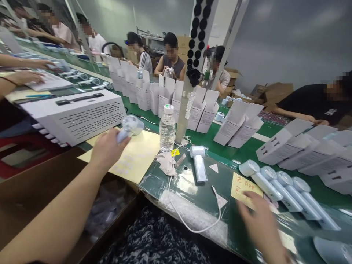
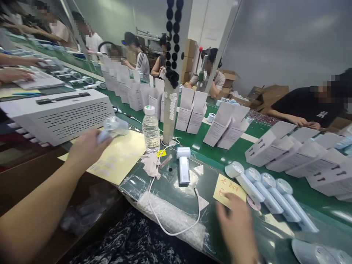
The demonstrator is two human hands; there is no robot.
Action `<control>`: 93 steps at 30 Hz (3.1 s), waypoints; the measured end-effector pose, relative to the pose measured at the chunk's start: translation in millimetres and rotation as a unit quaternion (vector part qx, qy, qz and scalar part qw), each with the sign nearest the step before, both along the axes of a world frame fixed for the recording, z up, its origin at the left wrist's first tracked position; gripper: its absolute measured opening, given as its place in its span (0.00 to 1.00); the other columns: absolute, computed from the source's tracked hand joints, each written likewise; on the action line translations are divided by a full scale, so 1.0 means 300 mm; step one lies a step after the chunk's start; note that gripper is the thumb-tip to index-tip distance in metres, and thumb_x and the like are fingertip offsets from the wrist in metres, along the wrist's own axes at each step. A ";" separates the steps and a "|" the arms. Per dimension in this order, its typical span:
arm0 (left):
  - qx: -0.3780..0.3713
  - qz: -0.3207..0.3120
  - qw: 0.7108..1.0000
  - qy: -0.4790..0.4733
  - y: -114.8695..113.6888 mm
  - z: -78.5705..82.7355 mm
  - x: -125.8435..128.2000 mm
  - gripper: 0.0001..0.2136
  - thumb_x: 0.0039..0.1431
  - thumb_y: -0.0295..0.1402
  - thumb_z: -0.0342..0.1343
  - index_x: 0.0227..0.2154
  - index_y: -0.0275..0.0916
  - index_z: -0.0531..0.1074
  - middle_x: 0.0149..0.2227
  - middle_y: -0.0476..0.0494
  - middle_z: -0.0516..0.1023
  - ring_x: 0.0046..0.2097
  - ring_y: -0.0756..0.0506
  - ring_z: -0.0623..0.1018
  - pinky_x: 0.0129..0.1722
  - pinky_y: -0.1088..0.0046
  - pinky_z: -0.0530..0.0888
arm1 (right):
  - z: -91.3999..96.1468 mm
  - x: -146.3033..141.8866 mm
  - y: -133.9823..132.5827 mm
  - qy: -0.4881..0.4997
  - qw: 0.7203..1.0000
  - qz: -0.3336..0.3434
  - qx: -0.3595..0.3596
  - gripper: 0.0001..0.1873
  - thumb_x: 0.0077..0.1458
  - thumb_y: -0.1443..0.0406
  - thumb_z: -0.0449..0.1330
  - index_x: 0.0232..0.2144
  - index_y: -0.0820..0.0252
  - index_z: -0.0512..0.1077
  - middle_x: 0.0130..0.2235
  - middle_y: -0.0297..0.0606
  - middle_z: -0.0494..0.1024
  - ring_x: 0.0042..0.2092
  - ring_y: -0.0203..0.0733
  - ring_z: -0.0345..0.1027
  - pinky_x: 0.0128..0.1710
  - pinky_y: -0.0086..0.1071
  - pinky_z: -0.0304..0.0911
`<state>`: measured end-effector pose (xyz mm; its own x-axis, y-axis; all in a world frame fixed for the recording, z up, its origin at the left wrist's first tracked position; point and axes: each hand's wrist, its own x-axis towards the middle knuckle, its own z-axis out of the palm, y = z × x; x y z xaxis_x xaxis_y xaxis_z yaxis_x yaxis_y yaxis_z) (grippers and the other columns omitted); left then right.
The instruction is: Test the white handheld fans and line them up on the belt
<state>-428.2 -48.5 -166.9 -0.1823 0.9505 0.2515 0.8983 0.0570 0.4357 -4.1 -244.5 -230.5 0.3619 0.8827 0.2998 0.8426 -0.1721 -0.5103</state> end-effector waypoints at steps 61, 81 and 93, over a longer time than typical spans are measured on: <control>-0.110 -0.263 0.407 -0.868 -0.306 -0.037 0.515 0.30 0.40 0.64 0.61 0.22 0.35 0.73 0.44 0.38 0.80 0.43 0.40 0.80 0.39 0.68 0.78 | 0.082 -0.516 0.035 0.418 0.840 0.345 -0.029 0.18 0.64 0.52 0.54 0.29 0.58 0.70 0.35 0.37 0.73 0.38 0.41 0.66 0.40 0.31 0.60; -0.070 -0.283 0.459 -0.839 -0.301 -0.036 0.502 0.33 0.39 0.67 0.58 0.23 0.36 0.72 0.43 0.39 0.79 0.41 0.39 0.79 0.37 0.66 0.77 | 0.088 -0.513 0.005 0.408 0.868 0.281 -0.033 0.20 0.65 0.51 0.52 0.26 0.57 0.69 0.43 0.40 0.73 0.41 0.43 0.68 0.41 0.34 0.64; -0.132 -0.286 0.485 -0.816 -0.388 -0.025 0.526 0.36 0.40 0.71 0.50 0.20 0.36 0.73 0.27 0.39 0.77 0.45 0.36 0.79 0.36 0.68 0.75 | 0.189 -0.338 0.060 0.080 0.987 0.035 0.133 0.23 0.58 0.54 0.58 0.54 0.54 0.69 0.55 0.48 0.71 0.47 0.55 0.70 0.43 0.49 0.65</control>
